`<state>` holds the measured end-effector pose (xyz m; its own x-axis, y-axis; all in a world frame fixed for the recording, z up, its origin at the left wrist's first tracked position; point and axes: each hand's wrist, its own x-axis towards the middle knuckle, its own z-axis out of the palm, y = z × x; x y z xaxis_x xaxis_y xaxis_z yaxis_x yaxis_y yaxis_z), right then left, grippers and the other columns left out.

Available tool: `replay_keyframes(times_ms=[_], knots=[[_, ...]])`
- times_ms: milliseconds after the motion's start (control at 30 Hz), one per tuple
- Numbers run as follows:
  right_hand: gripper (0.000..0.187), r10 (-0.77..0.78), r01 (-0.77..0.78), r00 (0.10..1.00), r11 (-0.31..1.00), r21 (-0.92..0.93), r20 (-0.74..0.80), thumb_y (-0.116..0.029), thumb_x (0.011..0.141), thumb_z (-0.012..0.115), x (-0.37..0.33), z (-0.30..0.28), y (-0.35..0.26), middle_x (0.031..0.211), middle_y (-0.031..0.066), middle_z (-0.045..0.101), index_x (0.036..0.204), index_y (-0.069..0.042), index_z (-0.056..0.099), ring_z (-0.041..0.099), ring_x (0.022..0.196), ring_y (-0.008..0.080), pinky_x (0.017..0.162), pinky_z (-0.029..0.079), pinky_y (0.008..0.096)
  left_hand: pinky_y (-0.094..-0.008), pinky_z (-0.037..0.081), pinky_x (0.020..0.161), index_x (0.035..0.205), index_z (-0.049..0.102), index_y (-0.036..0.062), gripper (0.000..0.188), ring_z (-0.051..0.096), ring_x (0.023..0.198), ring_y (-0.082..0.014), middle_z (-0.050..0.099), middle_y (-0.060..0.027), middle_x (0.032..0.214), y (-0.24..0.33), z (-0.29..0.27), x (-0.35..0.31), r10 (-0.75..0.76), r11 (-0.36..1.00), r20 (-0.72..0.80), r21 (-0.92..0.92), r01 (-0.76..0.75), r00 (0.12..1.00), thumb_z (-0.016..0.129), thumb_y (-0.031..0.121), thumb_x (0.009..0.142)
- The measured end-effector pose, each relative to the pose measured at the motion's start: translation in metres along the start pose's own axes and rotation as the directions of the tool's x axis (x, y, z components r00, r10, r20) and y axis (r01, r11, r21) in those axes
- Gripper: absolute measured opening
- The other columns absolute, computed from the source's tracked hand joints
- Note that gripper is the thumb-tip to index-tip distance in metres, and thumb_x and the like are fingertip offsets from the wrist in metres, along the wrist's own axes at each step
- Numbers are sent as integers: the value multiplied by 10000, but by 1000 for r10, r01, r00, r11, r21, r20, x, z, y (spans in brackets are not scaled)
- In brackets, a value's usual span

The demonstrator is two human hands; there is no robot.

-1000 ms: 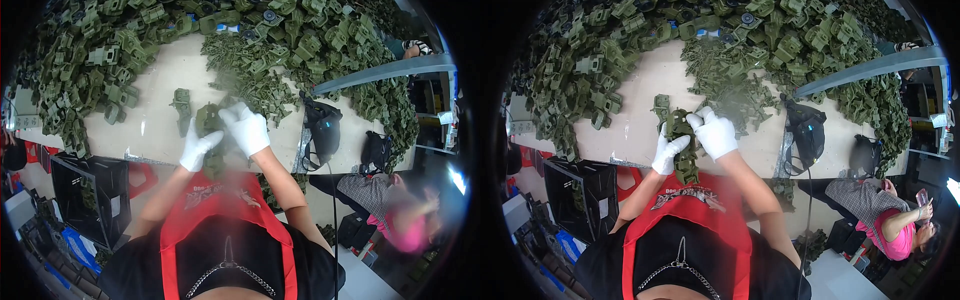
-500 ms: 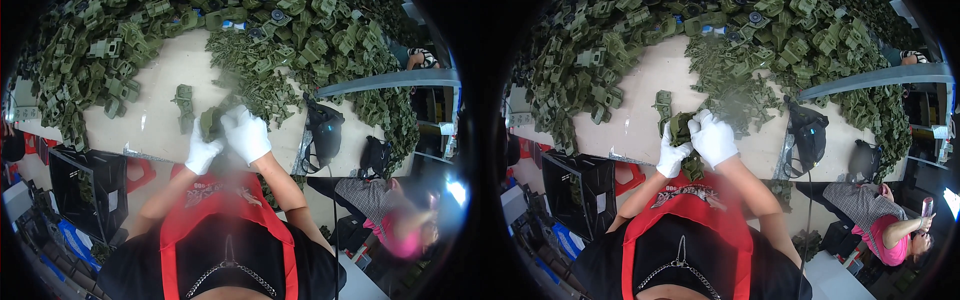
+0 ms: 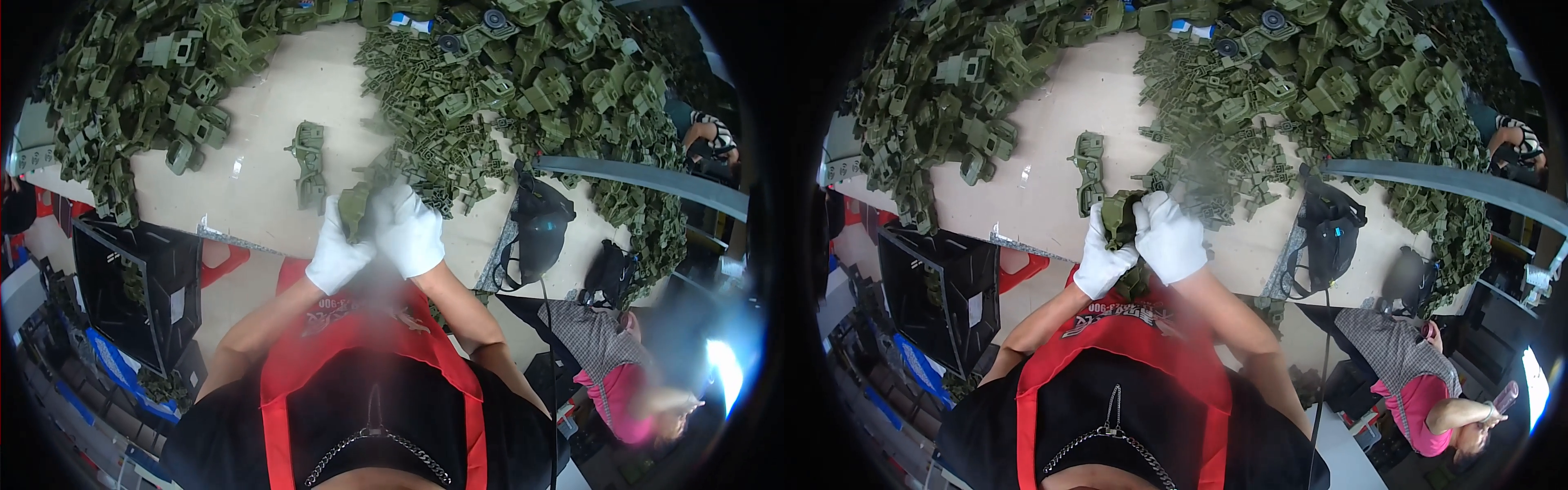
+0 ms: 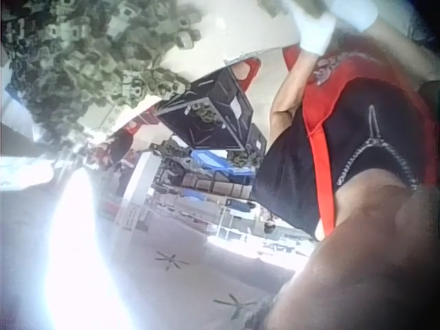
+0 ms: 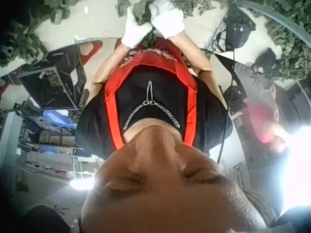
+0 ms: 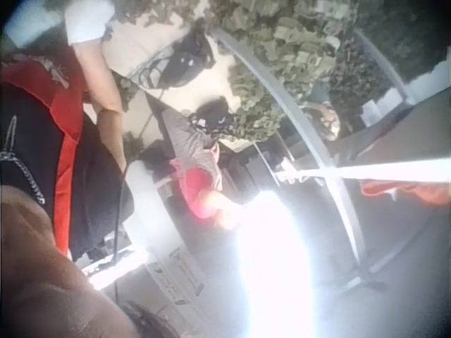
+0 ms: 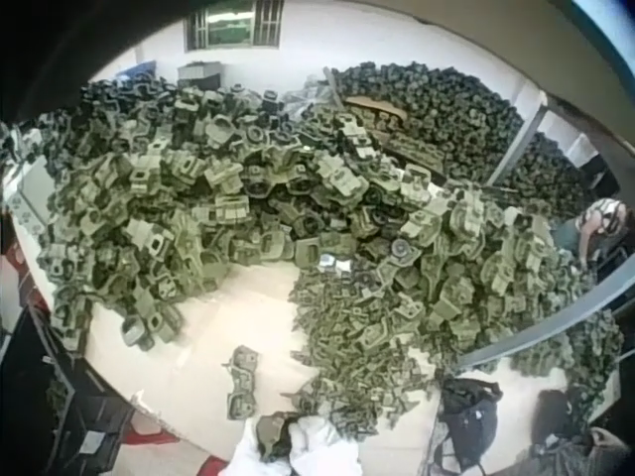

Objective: The person assembles small green plastic toy tanks by hand, joining plastic parts together on a factory table.

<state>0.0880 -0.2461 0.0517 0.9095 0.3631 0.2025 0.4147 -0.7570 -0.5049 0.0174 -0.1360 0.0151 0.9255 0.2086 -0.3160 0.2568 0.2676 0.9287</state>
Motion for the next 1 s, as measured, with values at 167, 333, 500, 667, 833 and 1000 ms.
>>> replay_keyframes(times_ms=[167, 333, 500, 667, 833, 1000], knots=[[130, 166, -521, 808, 647, 556, 565, -162, 828, 688, 40, 11, 33, 766, 55, 686, 900, -66, 639, 629, 530, 195, 514, 520, 325, -234, 455, 732, 1244, 391, 70, 562, 516, 898, -99, 523, -46, 1060, 20, -16, 21, -163, 979, 5, -125, 162, 987, 611, -41, 738], [217, 66, -123, 899, 987, 104, 432, -203, 833, 621, 112, 60, 93, 874, 141, 674, 964, -44, 690, 663, 788, 204, 650, 540, 346, -410, 480, 943, 1336, 454, 14, 536, 599, 1062, -273, 579, -124, 1243, 8, -54, 37, -280, 786, 149, -532, 315, 948, 561, 290, 889], [96, -160, 316, 921, 840, -442, 354, -137, 725, 598, 96, 114, 96, 776, 90, 619, 768, -109, 679, 602, 770, 242, 593, 480, 389, -407, 450, 945, 1382, 413, 27, 543, 556, 1115, -277, 508, -133, 1336, -2, -73, 18, -276, 683, 161, -662, 311, 948, 527, 284, 917], [264, -59, 55, 986, 998, 33, 159, -207, 836, 570, 75, 84, 92, 949, 173, 635, 1060, -68, 582, 604, 888, 398, 736, 493, 457, -393, 510, 785, 1304, 472, 28, 471, 608, 949, -261, 591, -134, 1185, -8, -80, 36, -213, 620, 304, -692, 369, 929, 542, 259, 899], [322, -144, -106, 903, 838, 536, 405, -378, 869, 601, 22, -14, 41, 1060, 105, 678, 1127, -197, 667, 651, 920, 333, 848, 510, 412, -359, 522, 809, 1176, 562, 4, 383, 628, 904, -225, 644, -121, 1056, 17, -66, 30, -234, 708, 271, -611, 355, 934, 594, 231, 869], [298, -126, -45, 891, 931, 361, 437, -339, 876, 540, -25, -31, 13, 933, 154, 682, 1037, -139, 691, 652, 852, 339, 769, 525, 427, -318, 504, 753, 1063, 624, 64, 254, 620, 847, -175, 651, -59, 957, 47, -13, 3, -232, 841, 181, -457, 291, 956, 577, 258, 906]])
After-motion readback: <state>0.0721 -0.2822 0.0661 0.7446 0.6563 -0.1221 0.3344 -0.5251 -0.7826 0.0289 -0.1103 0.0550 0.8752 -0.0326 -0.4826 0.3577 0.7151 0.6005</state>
